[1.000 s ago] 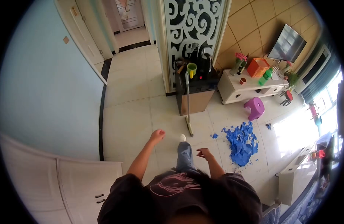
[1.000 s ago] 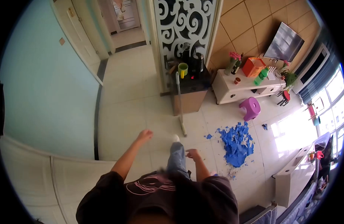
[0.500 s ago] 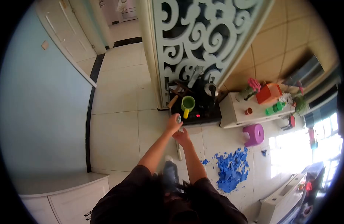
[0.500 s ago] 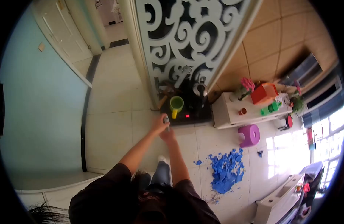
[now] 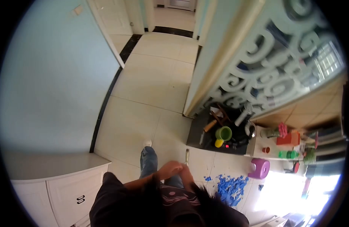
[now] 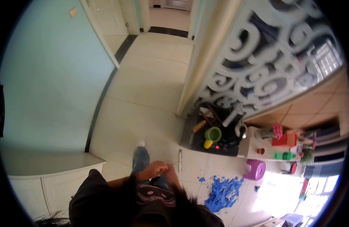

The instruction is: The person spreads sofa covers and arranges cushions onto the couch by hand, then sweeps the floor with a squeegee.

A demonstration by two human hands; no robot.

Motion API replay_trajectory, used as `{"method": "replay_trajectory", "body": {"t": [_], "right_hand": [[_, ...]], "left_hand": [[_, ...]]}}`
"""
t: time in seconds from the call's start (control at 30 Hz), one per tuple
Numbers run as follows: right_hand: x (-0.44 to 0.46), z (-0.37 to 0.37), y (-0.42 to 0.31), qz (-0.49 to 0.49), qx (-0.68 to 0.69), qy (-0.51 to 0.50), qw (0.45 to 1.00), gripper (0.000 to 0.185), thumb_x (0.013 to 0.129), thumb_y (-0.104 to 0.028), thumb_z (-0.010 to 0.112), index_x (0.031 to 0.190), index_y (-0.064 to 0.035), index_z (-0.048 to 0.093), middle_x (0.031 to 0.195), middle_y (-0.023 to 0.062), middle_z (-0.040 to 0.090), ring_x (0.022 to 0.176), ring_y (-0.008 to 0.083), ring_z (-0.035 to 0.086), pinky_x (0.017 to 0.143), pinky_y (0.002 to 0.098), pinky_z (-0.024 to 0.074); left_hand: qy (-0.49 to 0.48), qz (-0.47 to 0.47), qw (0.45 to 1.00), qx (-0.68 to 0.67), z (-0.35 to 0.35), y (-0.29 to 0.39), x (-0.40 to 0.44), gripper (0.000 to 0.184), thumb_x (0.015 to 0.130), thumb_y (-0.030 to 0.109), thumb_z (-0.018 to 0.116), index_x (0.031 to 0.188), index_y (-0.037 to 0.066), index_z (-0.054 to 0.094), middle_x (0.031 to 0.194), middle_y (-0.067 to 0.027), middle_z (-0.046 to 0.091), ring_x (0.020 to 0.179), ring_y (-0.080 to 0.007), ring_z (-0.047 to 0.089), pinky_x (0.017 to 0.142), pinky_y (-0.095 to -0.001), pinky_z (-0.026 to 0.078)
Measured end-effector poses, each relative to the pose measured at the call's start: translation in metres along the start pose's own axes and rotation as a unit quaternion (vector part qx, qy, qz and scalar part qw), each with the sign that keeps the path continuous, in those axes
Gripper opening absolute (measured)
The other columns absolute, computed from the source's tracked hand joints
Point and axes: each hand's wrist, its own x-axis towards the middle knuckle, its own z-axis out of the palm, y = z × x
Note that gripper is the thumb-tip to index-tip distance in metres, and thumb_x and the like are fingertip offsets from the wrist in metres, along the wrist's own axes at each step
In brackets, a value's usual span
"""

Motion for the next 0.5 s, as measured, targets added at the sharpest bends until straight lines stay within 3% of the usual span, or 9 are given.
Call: {"method": "replay_trajectory", "body": {"t": [0.07,0.17,0.23,0.3,0.33,0.4,0.43,0.47,0.5], "right_hand": [[0.020,0.025,-0.076,-0.049,-0.043,-0.158,0.985,0.017,0.069,-0.001,0.043,0.087,-0.0008,0.045,0.082,0.0073,0.049,0.075,0.0128,0.046,0.062,0.0240,0.0387],[0.076,0.069,-0.113,-0.069,-0.068,-0.245,0.965,0.015,0.071,-0.004,0.043,0.085,-0.0009,0.045,0.079,0.0067,0.049,0.073,0.0126,0.047,0.061,0.0238,0.0388],[0.120,0.106,-0.127,-0.068,-0.066,-0.259,0.961,0.013,0.072,-0.006,0.044,0.084,-0.0010,0.044,0.077,0.0063,0.049,0.071,0.0124,0.047,0.060,0.0236,0.0388],[0.166,0.142,-0.136,-0.054,-0.050,-0.255,0.964,0.013,0.073,-0.008,0.044,0.083,-0.0011,0.044,0.075,0.0059,0.049,0.069,0.0122,0.047,0.059,0.0235,0.0389],[0.187,0.158,-0.141,-0.053,-0.042,-0.247,0.967,0.012,0.073,-0.009,0.044,0.082,-0.0011,0.044,0.074,0.0057,0.049,0.068,0.0121,0.047,0.059,0.0234,0.0389],[0.231,0.179,-0.142,-0.007,0.002,-0.233,0.972,0.012,0.074,-0.011,0.044,0.081,-0.0012,0.044,0.072,0.0053,0.049,0.067,0.0120,0.047,0.058,0.0233,0.0390],[0.251,0.186,-0.140,0.032,0.039,-0.231,0.972,0.013,0.075,-0.012,0.044,0.081,-0.0012,0.044,0.072,0.0051,0.049,0.066,0.0119,0.047,0.058,0.0233,0.0390],[0.269,0.192,-0.141,0.249,0.321,-0.259,0.876,0.015,0.076,-0.018,0.043,0.076,-0.0028,0.043,0.065,0.0044,0.046,0.057,0.0125,0.045,0.053,0.0247,0.0389],[0.286,0.198,-0.143,0.463,0.535,-0.160,0.688,0.020,0.078,-0.023,0.042,0.072,-0.0044,0.042,0.059,0.0038,0.043,0.049,0.0130,0.043,0.047,0.0262,0.0388]], "left_hand": [[0.048,-0.023,0.999,0.006,-0.041,-0.004,-0.024,0.013,0.073,0.016,0.046,0.077,0.005,0.051,0.075,-0.0115,0.051,0.071,-0.0291,0.047,0.063,-0.0344,0.037],[0.108,-0.076,0.991,-0.019,-0.109,-0.011,-0.037,0.012,0.072,0.017,0.049,0.076,0.005,0.051,0.075,-0.0110,0.051,0.073,-0.0276,0.048,0.063,-0.0332,0.038],[0.125,-0.109,0.985,-0.042,-0.174,-0.017,-0.036,0.013,0.071,0.017,0.051,0.076,0.006,0.051,0.076,-0.0107,0.051,0.075,-0.0265,0.049,0.064,-0.0324,0.038],[0.100,-0.012,0.994,-0.037,-0.232,-0.022,-0.032,0.014,0.070,0.017,0.053,0.078,0.005,0.051,0.079,-0.0102,0.051,0.075,-0.0245,0.049,0.064,-0.0302,0.039],[0.101,-0.014,0.994,-0.033,-0.255,-0.031,-0.038,0.014,0.070,0.017,0.053,0.078,0.005,0.051,0.079,-0.0102,0.051,0.075,-0.0245,0.049,0.064,-0.0302,0.039],[0.206,-0.068,0.973,-0.080,-0.289,-0.061,-0.040,0.012,0.068,0.012,0.055,0.077,0.005,0.052,0.083,-0.0090,0.051,0.076,-0.0209,0.049,0.066,-0.0275,0.039],[0.231,-0.136,0.959,-0.089,-0.310,-0.077,-0.043,0.015,0.072,0.012,0.051,0.085,0.004,0.050,0.085,-0.0089,0.050,0.078,-0.0207,0.049,0.068,-0.0278,0.039],[0.230,-0.139,0.959,-0.091,-0.321,-0.097,-0.043,0.015,0.072,0.012,0.051,0.085,0.004,0.050,0.085,-0.0089,0.050,0.078,-0.0207,0.049,0.068,-0.0278,0.039],[0.295,-0.210,0.926,-0.105,-0.333,-0.123,-0.043,0.018,0.073,0.012,0.049,0.089,0.004,0.048,0.089,-0.0084,0.049,0.080,-0.0209,0.048,0.069,-0.0286,0.038]]}}
